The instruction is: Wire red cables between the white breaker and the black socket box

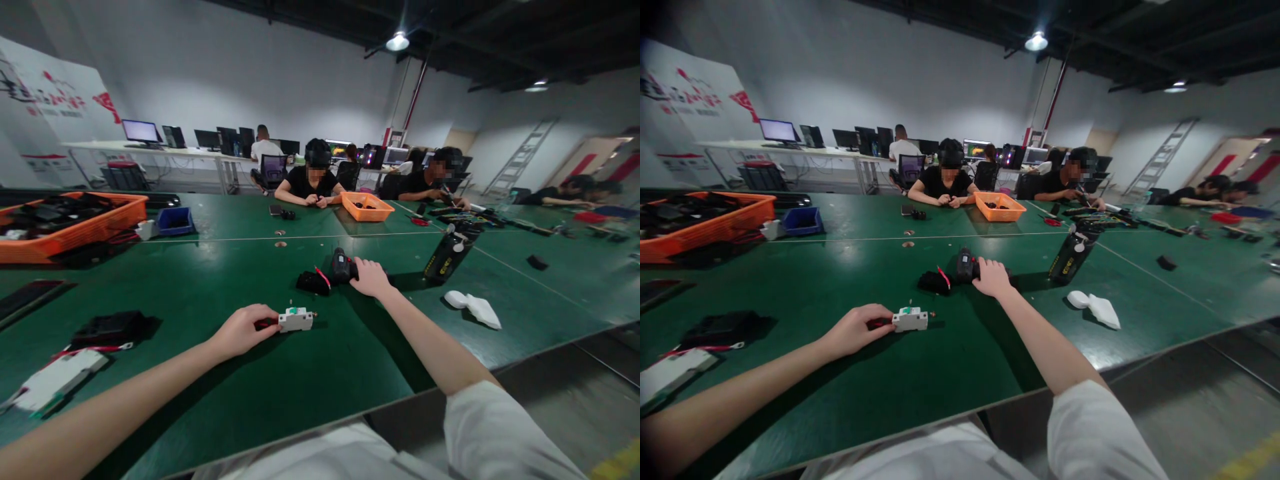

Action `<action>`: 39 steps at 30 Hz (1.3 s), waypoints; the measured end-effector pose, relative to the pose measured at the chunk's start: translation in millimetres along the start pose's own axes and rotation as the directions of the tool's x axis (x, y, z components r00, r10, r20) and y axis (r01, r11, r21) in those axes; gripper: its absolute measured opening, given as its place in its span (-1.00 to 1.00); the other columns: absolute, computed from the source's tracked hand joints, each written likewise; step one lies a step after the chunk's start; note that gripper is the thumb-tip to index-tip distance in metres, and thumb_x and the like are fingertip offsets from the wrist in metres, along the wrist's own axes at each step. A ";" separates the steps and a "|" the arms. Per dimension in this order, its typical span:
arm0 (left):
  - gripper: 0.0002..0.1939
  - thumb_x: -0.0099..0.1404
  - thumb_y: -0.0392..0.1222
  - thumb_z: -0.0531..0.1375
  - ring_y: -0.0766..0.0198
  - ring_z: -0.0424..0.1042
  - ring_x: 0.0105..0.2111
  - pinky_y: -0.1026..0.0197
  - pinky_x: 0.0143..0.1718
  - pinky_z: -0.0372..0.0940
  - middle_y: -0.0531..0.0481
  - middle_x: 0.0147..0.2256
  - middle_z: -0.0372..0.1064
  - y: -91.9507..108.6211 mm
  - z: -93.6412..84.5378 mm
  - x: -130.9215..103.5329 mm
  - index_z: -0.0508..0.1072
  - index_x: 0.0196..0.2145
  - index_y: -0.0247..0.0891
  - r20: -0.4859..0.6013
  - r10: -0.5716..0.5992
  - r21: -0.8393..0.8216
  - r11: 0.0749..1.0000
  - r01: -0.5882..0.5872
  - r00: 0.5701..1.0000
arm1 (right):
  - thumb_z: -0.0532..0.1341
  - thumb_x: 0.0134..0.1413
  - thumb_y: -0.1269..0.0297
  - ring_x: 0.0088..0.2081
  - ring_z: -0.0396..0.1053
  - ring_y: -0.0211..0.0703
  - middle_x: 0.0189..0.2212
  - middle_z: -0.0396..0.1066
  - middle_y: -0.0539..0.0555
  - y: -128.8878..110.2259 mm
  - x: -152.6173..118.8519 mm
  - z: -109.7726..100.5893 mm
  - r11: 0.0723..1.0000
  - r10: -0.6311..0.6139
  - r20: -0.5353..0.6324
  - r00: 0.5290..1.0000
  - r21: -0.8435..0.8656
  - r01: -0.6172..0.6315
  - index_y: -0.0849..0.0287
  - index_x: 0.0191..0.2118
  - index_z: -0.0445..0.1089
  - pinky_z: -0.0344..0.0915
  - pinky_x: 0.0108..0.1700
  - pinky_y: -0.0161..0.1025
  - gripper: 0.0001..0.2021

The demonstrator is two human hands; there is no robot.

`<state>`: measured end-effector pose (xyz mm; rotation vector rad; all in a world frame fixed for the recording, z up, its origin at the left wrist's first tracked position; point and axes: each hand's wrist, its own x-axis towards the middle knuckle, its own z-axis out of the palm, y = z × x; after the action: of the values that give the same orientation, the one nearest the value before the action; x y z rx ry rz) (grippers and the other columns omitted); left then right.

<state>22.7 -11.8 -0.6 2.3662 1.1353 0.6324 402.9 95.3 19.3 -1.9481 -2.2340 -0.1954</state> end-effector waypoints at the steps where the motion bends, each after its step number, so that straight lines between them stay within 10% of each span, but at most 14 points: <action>1: -0.71 0.37 0.02 0.17 0.19 0.49 -0.13 0.15 -0.08 0.38 -0.03 -0.13 0.53 0.9 -0.5 -0.3 0.57 -0.09 -0.16 0.000 -0.001 -0.007 1.000 0.001 1.000 | 0.23 0.08 0.13 0.06 0.37 0.26 0.02 0.41 0.41 -2.1 1.8 0.8 1.000 0.030 0.022 0.999 -0.011 -0.030 0.33 0.18 0.22 0.19 0.12 0.07 -0.41; 10: -0.69 0.37 0.06 0.17 0.17 0.49 -0.10 0.12 -0.07 0.42 0.00 -0.10 0.53 7.2 -3.9 -4.1 0.57 -0.06 -0.10 0.012 -0.051 -0.062 0.997 0.051 0.999 | 0.27 -0.02 -0.17 -0.16 0.53 0.14 -0.19 0.55 0.24 -9.6 11.2 0.1 0.982 0.187 0.127 0.974 0.010 -0.190 0.18 -0.11 0.43 0.36 -0.18 -0.11 -0.48; 22: -0.77 0.37 -0.04 0.20 0.20 0.50 -0.15 0.17 -0.16 0.40 0.01 -0.14 0.55 6.2 -3.5 -7.4 0.58 -0.10 -0.11 -0.037 0.038 -0.051 0.998 -0.039 0.999 | 0.27 0.02 -0.02 -0.11 0.46 0.12 -0.12 0.51 0.19 -22.6 -2.7 -6.7 0.968 0.183 -0.090 0.979 0.193 -0.164 0.14 -0.01 0.38 0.33 -0.16 -0.09 -0.54; 30: -0.77 0.38 -0.06 0.20 0.21 0.49 -0.14 0.20 -0.18 0.39 0.01 -0.13 0.54 9.3 -6.2 -7.1 0.56 -0.09 -0.14 -0.019 0.044 -0.037 0.998 -0.045 0.999 | 0.23 -0.09 -0.19 -0.25 0.41 -0.01 -0.22 0.45 0.17 -45.9 -7.9 -20.7 0.599 0.238 -0.256 0.937 0.798 0.066 0.17 -0.12 0.31 0.39 -0.16 -0.03 -0.45; 34: -0.78 0.36 -0.04 0.22 0.21 0.49 -0.20 0.24 -0.26 0.35 -0.01 -0.19 0.54 7.1 -6.1 -6.2 0.57 -0.14 -0.16 -0.041 0.067 -0.014 0.998 -0.068 0.997 | 0.21 0.02 -0.09 -0.34 0.37 -0.11 -0.20 0.39 0.11 -64.7 -43.3 -73.9 0.333 0.107 -0.179 0.978 0.933 0.134 0.09 -0.14 0.30 0.42 -0.21 -0.07 -0.60; 39: -0.75 0.37 -0.01 0.19 0.21 0.49 -0.20 0.24 -0.23 0.34 -0.01 -0.18 0.54 4.1 -5.5 -4.9 0.58 -0.14 -0.16 -0.053 0.086 -0.057 0.994 -0.089 0.995 | 0.21 0.00 0.00 -0.40 0.34 -0.11 -0.25 0.41 0.14 -83.7 -107.0 -150.9 0.147 -0.070 0.172 0.983 0.976 -0.161 0.09 -0.14 0.40 0.39 -0.35 -0.11 -0.65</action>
<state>19.3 -17.0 5.1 2.3718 1.0242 0.7493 340.5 -51.4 144.9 -1.1595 -1.4851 1.2496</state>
